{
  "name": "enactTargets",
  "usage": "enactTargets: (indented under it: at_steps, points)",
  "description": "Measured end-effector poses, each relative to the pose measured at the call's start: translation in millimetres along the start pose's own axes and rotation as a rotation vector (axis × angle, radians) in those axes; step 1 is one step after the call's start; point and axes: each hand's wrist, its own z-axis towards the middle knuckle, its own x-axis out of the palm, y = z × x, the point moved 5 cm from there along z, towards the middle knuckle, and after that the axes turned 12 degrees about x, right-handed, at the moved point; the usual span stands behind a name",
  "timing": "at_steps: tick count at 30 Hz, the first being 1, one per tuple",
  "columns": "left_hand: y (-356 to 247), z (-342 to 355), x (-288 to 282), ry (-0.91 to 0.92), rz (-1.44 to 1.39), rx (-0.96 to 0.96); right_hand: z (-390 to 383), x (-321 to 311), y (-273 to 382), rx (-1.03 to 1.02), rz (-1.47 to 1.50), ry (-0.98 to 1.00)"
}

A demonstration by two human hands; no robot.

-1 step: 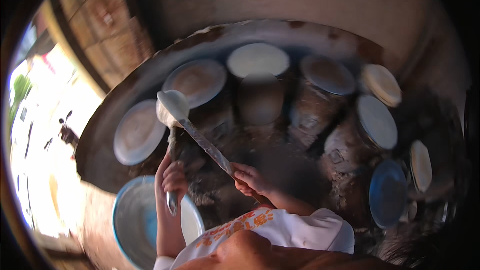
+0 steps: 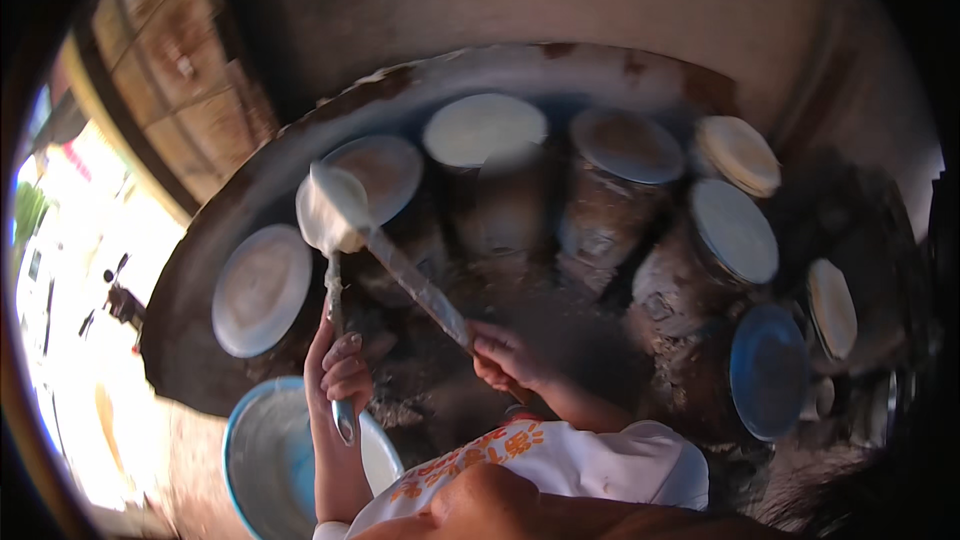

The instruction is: The person spreads thin batter onto multiple heated circular surfaces using a ladle and a flat wooden stick, then flips the cooked flatbreads by hand and with the stick.

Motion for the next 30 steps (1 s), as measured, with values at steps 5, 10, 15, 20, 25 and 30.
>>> enactTargets:
  at_steps: [5, 10, 15, 20, 25, 30]
  points:
    - [175.2, 218.8, -31.4, -0.108, 0.267, -0.388, -73.7, -159.3, 167.3, -0.729, -0.222, -0.811]
    - [301.3, 365.4, -59.7, -0.085, 0.164, -0.383, -129.9, -294.3, 12.7, -0.736, -0.604, -1.486]
    - [354.6, 472.1, -144.0, -0.307, -0.223, -0.724, -199.5, -391.2, 37.9, -0.462, 0.376, -1.202]
    - [407.5, 540.9, -217.0, -0.409, 0.016, -0.935, -154.5, -511.8, 78.0, -0.677, 0.416, -1.448]
    - [416.1, 590.9, -257.5, -0.495, 0.363, -0.899, -108.9, -535.1, 84.4, -0.643, 0.363, -1.736]
    - [397.9, 650.1, -278.8, -0.239, 1.033, -0.883, -113.6, -536.8, 152.5, -0.637, -0.145, -2.066]
